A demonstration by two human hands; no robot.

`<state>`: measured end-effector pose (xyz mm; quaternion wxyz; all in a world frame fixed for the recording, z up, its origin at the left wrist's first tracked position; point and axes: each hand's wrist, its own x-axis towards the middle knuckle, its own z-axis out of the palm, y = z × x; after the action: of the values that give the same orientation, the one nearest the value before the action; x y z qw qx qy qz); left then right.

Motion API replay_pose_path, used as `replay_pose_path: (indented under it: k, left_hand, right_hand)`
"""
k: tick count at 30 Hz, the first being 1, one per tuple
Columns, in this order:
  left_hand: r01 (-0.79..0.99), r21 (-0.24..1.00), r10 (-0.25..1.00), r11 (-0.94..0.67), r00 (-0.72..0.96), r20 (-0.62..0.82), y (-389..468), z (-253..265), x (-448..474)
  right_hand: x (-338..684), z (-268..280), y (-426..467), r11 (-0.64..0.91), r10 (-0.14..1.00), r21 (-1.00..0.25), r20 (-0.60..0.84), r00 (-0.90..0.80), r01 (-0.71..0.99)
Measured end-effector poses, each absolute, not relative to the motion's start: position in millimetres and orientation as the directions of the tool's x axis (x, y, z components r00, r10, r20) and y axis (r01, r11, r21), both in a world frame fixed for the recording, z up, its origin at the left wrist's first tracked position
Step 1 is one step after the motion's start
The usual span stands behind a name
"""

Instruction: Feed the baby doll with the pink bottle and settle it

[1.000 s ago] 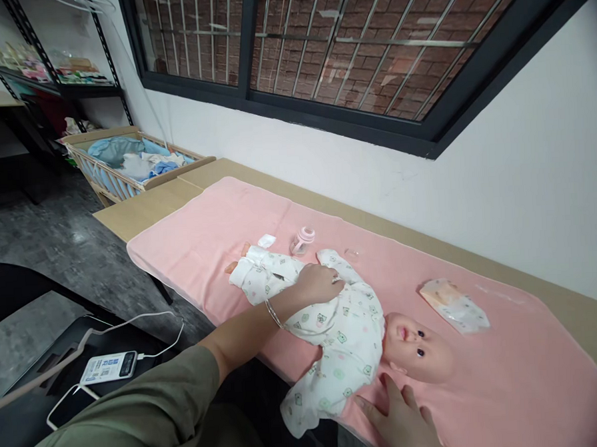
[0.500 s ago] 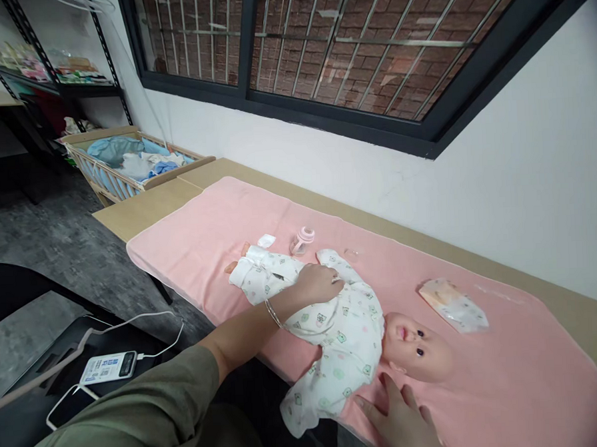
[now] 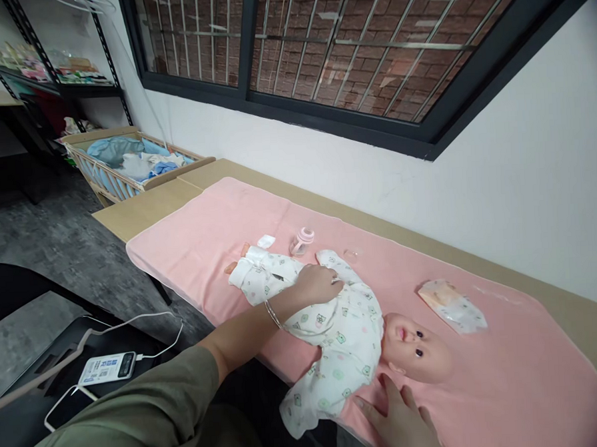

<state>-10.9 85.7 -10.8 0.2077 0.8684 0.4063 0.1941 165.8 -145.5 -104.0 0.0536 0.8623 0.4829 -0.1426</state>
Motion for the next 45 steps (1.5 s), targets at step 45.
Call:
replay_pose_path:
  k: [45]
  left_hand:
    - [0.618, 0.509, 0.779, -0.599, 0.598, 0.191, 87.6, -14.2, -8.9]
  right_hand:
    - [171.8, -115.0, -147.1, -0.535, 0.816, -0.061, -0.293, 0.498, 0.842]
